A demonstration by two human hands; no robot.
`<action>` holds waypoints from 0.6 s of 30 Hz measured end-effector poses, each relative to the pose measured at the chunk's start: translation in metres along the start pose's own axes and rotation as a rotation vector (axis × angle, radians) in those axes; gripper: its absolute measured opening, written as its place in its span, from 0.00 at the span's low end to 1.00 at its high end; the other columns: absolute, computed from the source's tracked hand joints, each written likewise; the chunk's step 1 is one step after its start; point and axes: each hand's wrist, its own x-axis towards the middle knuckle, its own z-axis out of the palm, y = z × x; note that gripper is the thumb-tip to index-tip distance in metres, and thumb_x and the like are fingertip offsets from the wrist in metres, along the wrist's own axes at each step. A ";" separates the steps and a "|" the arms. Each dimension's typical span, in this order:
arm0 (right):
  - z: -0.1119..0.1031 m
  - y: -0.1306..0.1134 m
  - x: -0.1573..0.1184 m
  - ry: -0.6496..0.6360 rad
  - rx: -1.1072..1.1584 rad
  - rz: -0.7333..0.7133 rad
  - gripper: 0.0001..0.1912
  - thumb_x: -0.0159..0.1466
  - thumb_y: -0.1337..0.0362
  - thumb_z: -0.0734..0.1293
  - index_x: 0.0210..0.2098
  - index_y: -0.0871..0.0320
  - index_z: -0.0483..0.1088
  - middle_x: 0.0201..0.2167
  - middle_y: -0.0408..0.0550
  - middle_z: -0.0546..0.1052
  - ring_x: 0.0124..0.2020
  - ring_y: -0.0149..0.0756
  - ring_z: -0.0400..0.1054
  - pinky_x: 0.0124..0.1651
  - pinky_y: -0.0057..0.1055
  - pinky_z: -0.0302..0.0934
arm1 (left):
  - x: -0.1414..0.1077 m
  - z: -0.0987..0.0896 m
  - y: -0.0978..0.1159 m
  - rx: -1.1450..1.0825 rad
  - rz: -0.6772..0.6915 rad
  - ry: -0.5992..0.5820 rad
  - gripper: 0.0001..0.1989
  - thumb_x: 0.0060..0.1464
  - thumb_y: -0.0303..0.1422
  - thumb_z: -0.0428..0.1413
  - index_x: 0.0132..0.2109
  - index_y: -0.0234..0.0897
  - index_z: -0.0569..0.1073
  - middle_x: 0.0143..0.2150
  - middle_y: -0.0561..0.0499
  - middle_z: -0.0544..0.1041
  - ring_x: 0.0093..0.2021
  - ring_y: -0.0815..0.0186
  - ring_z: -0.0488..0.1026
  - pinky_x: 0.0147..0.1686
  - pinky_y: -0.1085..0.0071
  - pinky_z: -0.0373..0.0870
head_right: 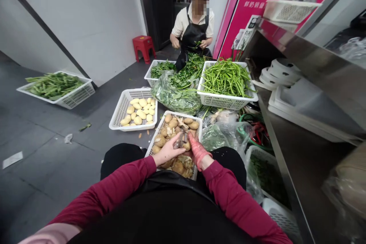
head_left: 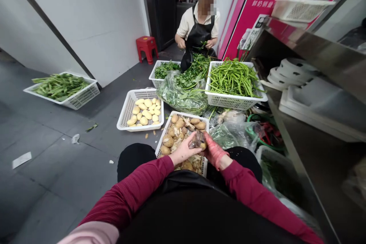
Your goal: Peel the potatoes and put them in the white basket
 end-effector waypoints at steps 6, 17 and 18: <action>-0.014 -0.009 -0.027 -0.136 -0.703 -0.178 0.42 0.54 0.57 0.71 0.64 0.51 0.54 0.32 0.43 0.77 0.31 0.38 0.72 0.37 0.36 0.67 | -0.008 -0.020 0.032 -0.218 -0.161 -0.049 0.38 0.51 0.50 0.58 0.61 0.30 0.61 0.17 0.61 0.64 0.11 0.79 0.51 0.12 0.80 0.50; -0.001 -0.003 -0.018 -0.058 -1.117 -0.771 0.39 0.49 0.52 0.73 0.57 0.55 0.61 0.45 0.51 0.74 0.43 0.43 0.71 0.45 0.41 0.68 | -0.025 -0.011 0.023 -0.134 -0.243 -0.160 0.24 0.49 0.53 0.57 0.25 0.34 0.67 0.13 0.59 0.60 0.11 0.76 0.53 0.14 0.76 0.55; -0.002 0.001 -0.017 -0.092 -1.070 -0.735 0.38 0.52 0.53 0.72 0.59 0.53 0.59 0.43 0.49 0.75 0.40 0.41 0.72 0.43 0.40 0.69 | -0.023 -0.014 0.024 -0.071 -0.230 -0.153 0.22 0.49 0.50 0.59 0.26 0.34 0.68 0.14 0.57 0.63 0.13 0.75 0.57 0.17 0.76 0.58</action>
